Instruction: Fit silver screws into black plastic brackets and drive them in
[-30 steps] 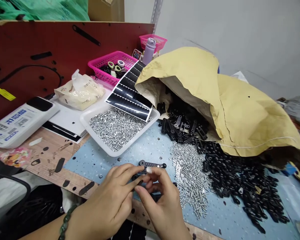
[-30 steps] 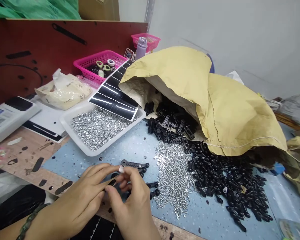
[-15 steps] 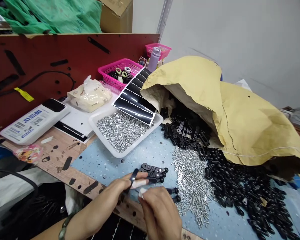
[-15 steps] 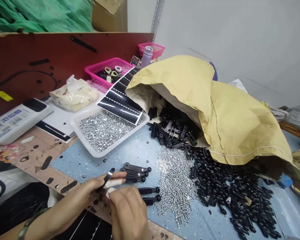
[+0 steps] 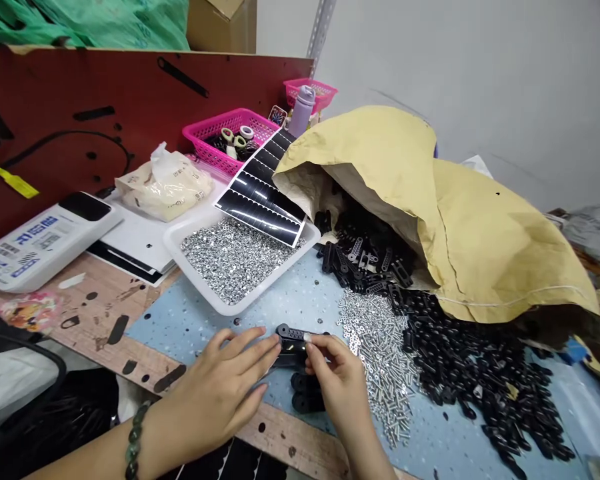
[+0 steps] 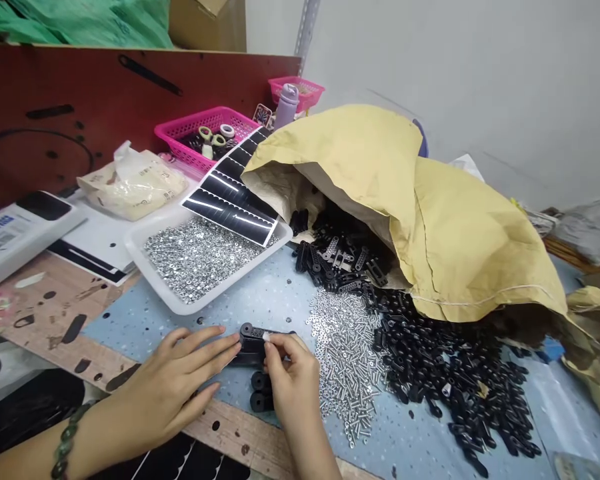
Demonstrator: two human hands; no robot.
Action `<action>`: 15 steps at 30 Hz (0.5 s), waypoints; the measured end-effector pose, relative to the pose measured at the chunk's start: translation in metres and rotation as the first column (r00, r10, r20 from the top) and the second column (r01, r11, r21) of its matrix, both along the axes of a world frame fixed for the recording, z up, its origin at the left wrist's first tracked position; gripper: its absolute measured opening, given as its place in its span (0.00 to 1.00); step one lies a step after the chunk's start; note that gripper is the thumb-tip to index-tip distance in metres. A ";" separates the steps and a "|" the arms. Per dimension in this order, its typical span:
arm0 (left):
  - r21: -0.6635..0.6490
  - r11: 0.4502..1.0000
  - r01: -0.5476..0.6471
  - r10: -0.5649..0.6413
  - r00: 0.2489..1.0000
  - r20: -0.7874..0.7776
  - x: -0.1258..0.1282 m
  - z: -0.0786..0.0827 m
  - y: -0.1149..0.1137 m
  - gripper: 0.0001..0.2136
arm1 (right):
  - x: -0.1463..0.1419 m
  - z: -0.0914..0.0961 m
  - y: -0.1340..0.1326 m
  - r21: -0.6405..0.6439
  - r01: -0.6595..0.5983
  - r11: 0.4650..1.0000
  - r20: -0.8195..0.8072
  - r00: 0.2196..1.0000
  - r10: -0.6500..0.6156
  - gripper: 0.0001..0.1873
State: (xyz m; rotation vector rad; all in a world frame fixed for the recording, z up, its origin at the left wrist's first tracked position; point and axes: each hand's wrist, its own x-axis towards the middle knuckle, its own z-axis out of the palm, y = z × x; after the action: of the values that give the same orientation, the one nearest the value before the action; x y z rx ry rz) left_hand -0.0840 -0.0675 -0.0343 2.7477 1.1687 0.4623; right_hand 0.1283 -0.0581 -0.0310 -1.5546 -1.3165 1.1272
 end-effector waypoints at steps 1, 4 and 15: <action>-0.003 1.000 0.006 -0.006 1.000 -0.011 0.000 0.000 0.001 0.24 | -0.001 -0.002 0.000 0.009 -0.001 1.000 0.026 1.000 0.001 0.10; -0.016 1.000 0.017 -0.017 1.000 -0.019 -0.001 0.000 0.002 0.24 | -0.002 -0.005 -0.001 0.025 -0.006 1.000 0.073 0.997 0.004 0.10; -0.034 0.999 0.032 -0.030 0.999 0.036 0.001 0.004 0.004 0.25 | -0.005 -0.001 0.002 0.046 -0.042 0.998 0.189 0.981 0.033 0.10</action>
State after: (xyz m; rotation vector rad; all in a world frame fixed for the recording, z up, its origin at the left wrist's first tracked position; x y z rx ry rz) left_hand -0.0827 -0.0640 -0.0306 2.7131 1.1139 0.4809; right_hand 0.1236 -0.0557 -0.0317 -1.6375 -1.4933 0.9810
